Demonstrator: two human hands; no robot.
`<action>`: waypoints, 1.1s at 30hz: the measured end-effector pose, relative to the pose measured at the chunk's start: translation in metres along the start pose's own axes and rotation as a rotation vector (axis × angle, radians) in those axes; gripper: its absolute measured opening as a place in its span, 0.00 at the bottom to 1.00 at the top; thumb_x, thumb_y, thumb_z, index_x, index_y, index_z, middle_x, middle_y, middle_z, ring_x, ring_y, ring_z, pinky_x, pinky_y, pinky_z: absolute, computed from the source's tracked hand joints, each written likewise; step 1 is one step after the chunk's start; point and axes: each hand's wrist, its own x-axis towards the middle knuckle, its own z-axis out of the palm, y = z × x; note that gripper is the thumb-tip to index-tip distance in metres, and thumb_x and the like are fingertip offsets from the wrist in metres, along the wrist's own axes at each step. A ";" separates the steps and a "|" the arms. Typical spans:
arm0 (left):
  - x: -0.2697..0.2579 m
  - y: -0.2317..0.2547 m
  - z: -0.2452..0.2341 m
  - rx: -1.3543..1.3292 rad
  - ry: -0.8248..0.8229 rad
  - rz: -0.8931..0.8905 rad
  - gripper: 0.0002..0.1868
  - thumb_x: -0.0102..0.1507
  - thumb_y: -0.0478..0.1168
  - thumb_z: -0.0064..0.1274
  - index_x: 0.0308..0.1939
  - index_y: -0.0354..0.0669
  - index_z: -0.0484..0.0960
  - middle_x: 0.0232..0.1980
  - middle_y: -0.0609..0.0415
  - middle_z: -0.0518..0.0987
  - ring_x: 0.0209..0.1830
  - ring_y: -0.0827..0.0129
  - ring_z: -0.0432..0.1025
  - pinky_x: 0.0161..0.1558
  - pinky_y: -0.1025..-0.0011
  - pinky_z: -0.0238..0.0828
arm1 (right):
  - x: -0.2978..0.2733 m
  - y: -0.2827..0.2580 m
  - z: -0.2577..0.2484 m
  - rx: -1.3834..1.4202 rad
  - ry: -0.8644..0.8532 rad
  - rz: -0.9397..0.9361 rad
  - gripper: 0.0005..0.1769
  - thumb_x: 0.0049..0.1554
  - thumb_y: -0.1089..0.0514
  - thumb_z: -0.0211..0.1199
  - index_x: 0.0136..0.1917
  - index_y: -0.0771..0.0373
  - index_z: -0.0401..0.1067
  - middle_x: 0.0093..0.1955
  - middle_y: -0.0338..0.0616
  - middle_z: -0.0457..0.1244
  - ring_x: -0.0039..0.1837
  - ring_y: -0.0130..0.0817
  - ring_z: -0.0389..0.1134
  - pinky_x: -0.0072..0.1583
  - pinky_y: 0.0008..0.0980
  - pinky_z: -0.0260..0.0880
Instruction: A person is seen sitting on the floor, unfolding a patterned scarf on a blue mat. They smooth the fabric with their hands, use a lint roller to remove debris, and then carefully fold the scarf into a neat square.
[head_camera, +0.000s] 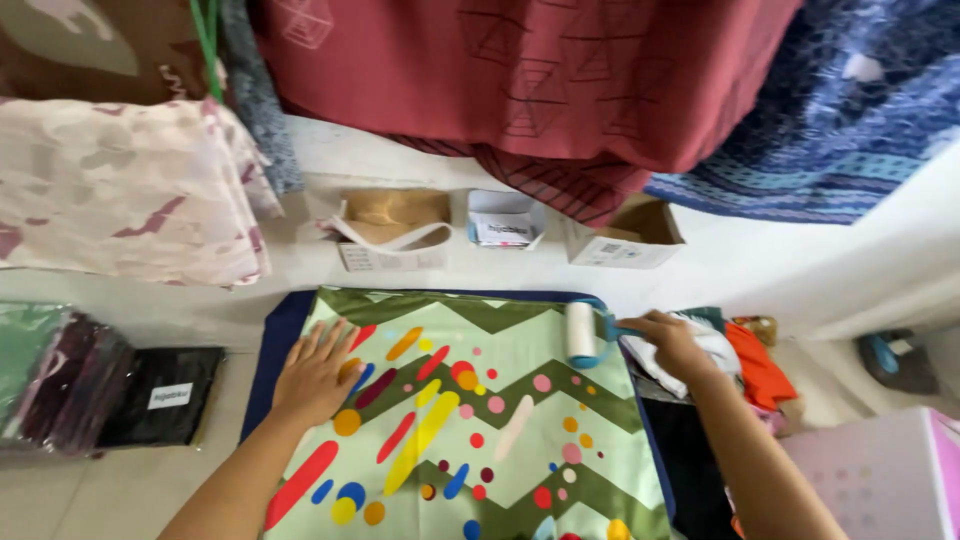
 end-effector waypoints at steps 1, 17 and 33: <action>0.000 -0.001 0.002 0.020 0.018 0.002 0.36 0.69 0.67 0.30 0.81 0.71 0.49 0.84 0.63 0.51 0.84 0.59 0.44 0.80 0.58 0.36 | -0.015 0.009 -0.012 -0.047 0.002 0.039 0.34 0.53 0.73 0.56 0.62 0.37 0.80 0.45 0.45 0.69 0.50 0.51 0.74 0.56 0.46 0.74; -0.013 -0.013 -0.027 -0.014 0.051 0.030 0.39 0.69 0.67 0.20 0.82 0.60 0.43 0.85 0.60 0.43 0.85 0.59 0.35 0.78 0.58 0.36 | 0.009 -0.121 -0.167 0.381 0.207 0.369 0.29 0.65 0.63 0.44 0.78 0.48 0.64 0.43 0.45 0.60 0.39 0.32 0.57 0.42 0.33 0.65; -0.127 -0.087 -0.035 -0.138 0.283 -0.022 0.15 0.66 0.56 0.48 0.46 0.62 0.88 0.49 0.63 0.85 0.54 0.67 0.79 0.61 0.58 0.70 | 0.033 -0.115 -0.116 -0.136 0.522 0.238 0.24 0.61 0.52 0.64 0.68 0.62 0.73 0.48 0.63 0.68 0.54 0.66 0.69 0.57 0.53 0.66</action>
